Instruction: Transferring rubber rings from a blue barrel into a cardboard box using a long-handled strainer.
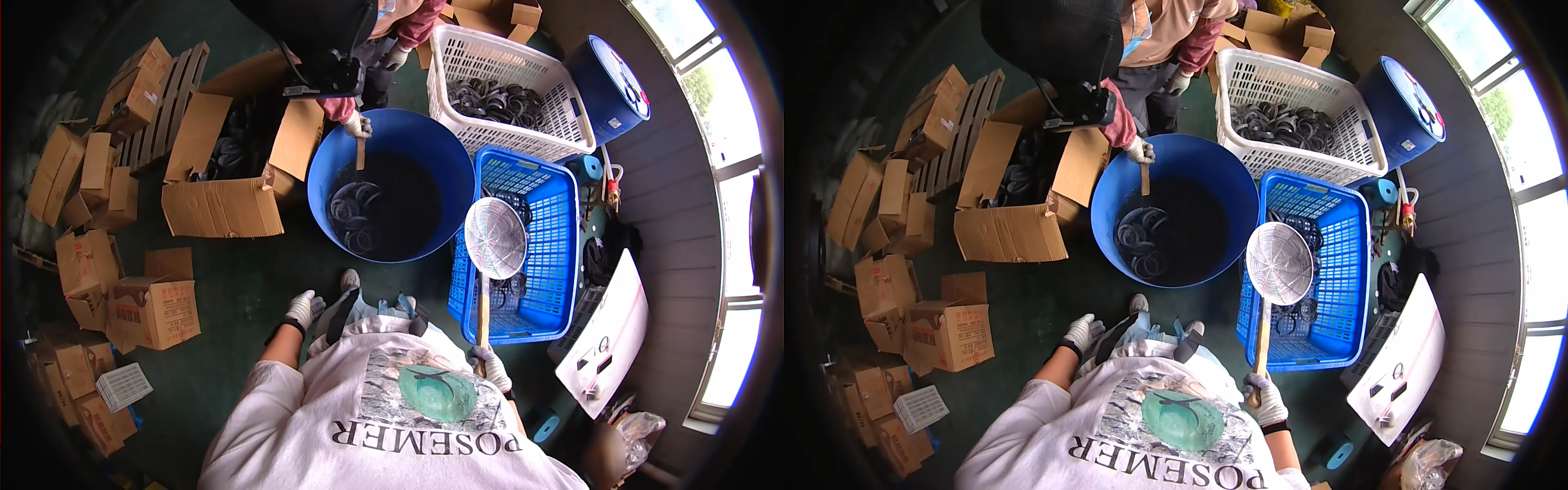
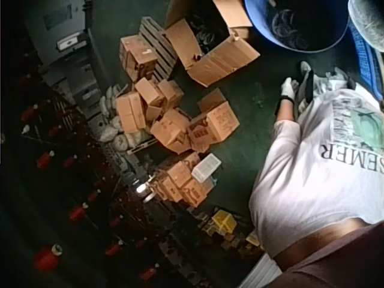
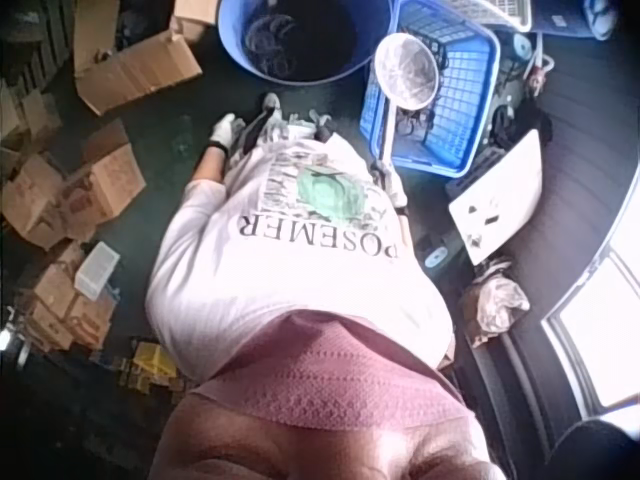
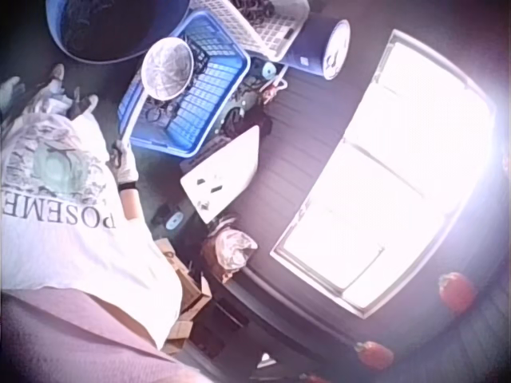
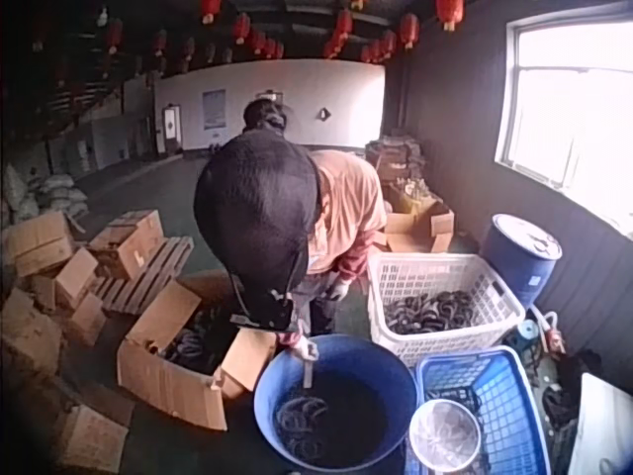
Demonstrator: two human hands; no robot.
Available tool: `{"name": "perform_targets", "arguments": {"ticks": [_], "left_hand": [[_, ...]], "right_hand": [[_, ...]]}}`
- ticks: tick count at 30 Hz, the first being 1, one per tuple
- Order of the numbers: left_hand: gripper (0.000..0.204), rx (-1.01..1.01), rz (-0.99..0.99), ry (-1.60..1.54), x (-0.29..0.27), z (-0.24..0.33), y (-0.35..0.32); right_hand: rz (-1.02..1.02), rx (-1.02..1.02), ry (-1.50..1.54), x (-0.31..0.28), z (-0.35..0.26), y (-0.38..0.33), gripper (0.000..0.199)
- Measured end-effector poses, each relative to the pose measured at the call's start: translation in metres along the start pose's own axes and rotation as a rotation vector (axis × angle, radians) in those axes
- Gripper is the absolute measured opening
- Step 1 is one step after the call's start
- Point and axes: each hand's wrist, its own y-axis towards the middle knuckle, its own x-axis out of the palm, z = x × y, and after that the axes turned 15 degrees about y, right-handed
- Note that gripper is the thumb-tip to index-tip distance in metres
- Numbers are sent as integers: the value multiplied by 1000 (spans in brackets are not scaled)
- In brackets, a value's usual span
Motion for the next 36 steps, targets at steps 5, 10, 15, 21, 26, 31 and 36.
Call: {"name": "perform_targets", "arguments": {"ticks": [5,10,15,21,26,31,36], "left_hand": [[35,3,-5,-12,0,-1,4],[33,5,-10,-22,1,-1,8],[33,-4,-20,-19,3,2,9],[34,11,-19,-9,2,-1,10],[35,-5,-17,-19,5,-2,8],[35,4,-17,-16,5,-3,10],[40,12,-35,11,4,-5,17]], "right_hand": [[6,-3,8,-6,2,3,25],[25,-17,-24,4,3,-2,24],[23,-52,-28,-9,6,7,24],[28,-36,-66,-4,8,4,24],[50,-40,-112,-3,8,3,24],[74,-49,-102,-3,9,2,24],[67,-66,-100,-9,10,5,25]]}}
